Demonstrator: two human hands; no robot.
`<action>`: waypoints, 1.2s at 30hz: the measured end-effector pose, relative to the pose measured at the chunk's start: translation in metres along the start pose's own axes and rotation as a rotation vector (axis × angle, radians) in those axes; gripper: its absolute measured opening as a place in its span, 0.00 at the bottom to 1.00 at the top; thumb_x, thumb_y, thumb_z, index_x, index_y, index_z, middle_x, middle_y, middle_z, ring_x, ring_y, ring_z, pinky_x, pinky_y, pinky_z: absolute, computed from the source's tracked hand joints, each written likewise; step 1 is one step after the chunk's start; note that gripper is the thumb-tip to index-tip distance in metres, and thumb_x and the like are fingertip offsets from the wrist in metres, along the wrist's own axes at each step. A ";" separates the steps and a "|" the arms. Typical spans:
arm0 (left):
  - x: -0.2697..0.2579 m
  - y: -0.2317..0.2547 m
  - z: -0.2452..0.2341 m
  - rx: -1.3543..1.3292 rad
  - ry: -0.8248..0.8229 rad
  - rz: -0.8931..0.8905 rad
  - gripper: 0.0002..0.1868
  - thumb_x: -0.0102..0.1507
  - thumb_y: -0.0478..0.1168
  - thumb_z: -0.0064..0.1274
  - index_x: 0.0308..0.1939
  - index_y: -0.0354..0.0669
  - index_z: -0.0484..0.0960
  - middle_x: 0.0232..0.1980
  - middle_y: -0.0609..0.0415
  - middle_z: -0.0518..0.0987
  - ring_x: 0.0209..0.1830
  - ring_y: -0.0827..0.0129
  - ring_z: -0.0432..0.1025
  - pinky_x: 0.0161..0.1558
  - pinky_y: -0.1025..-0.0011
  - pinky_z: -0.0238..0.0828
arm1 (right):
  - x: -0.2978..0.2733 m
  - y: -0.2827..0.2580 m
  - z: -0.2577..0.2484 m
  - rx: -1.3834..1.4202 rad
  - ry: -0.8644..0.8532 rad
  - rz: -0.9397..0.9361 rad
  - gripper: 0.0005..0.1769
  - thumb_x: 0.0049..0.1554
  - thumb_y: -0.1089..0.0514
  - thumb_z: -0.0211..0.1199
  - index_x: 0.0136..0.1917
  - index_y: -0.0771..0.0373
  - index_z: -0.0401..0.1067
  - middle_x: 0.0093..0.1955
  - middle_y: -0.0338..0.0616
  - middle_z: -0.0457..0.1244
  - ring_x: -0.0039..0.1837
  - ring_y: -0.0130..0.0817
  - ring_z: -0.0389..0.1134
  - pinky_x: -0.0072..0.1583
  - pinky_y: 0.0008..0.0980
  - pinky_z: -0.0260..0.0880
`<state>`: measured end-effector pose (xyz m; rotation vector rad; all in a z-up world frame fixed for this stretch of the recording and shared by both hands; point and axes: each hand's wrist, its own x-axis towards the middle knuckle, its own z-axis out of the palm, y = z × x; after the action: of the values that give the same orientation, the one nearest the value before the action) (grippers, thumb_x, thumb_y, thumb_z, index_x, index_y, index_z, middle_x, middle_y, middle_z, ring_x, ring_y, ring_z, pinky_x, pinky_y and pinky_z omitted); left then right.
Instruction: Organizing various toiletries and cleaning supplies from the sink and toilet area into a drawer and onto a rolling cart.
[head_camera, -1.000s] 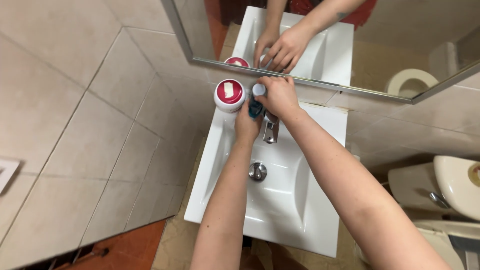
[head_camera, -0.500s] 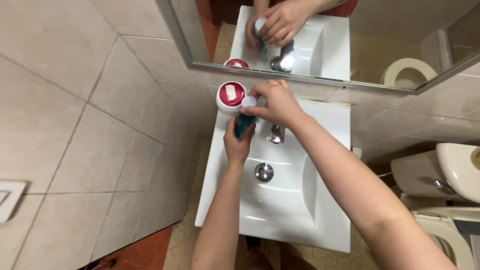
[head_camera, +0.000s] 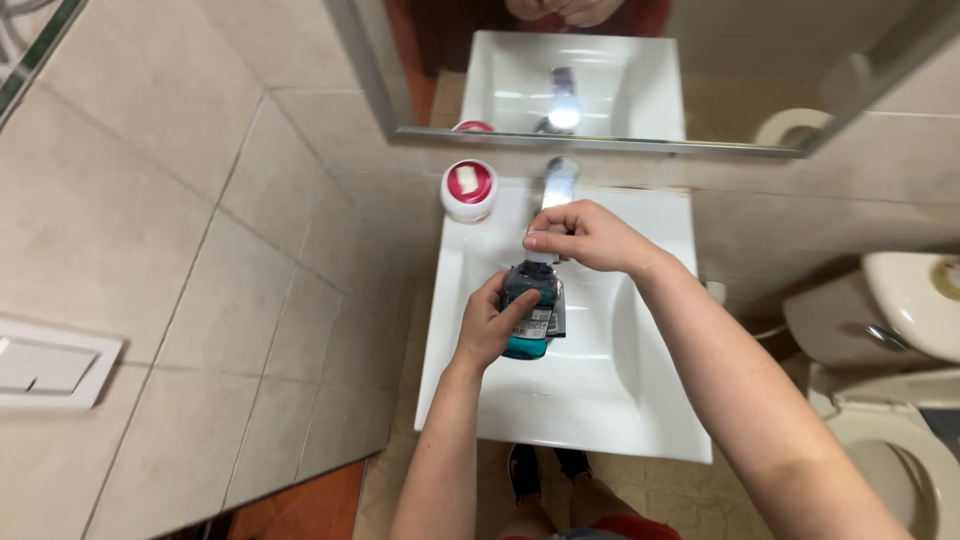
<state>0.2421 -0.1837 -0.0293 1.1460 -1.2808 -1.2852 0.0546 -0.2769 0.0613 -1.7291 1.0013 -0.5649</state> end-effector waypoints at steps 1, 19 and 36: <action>0.001 -0.001 0.005 -0.001 -0.021 0.007 0.15 0.62 0.55 0.64 0.44 0.52 0.85 0.38 0.59 0.85 0.44 0.76 0.77 0.54 0.70 0.74 | -0.009 -0.001 -0.004 -0.003 0.021 0.003 0.09 0.59 0.53 0.68 0.47 0.61 0.81 0.22 0.32 0.55 0.29 0.25 0.59 0.38 0.26 0.63; 0.018 0.021 0.203 -0.199 -0.722 -0.005 0.14 0.66 0.47 0.60 0.49 0.43 0.84 0.42 0.51 0.85 0.46 0.70 0.77 0.55 0.67 0.73 | -0.248 -0.016 -0.165 -0.169 0.032 0.163 0.25 0.54 0.64 0.66 0.65 0.55 0.77 0.55 0.44 0.72 0.53 0.33 0.72 0.62 0.36 0.72; -0.035 0.033 0.486 0.181 -0.575 0.219 0.25 0.63 0.50 0.62 0.63 0.51 0.76 0.53 0.44 0.81 0.60 0.51 0.74 0.63 0.54 0.68 | -0.471 0.072 -0.285 -0.503 0.266 0.506 0.27 0.56 0.41 0.67 0.61 0.57 0.68 0.45 0.46 0.69 0.50 0.47 0.72 0.55 0.45 0.71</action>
<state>-0.2377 -0.0983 0.0084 0.7427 -1.9179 -1.4034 -0.4438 -0.0460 0.1420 -1.7466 1.8223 -0.2220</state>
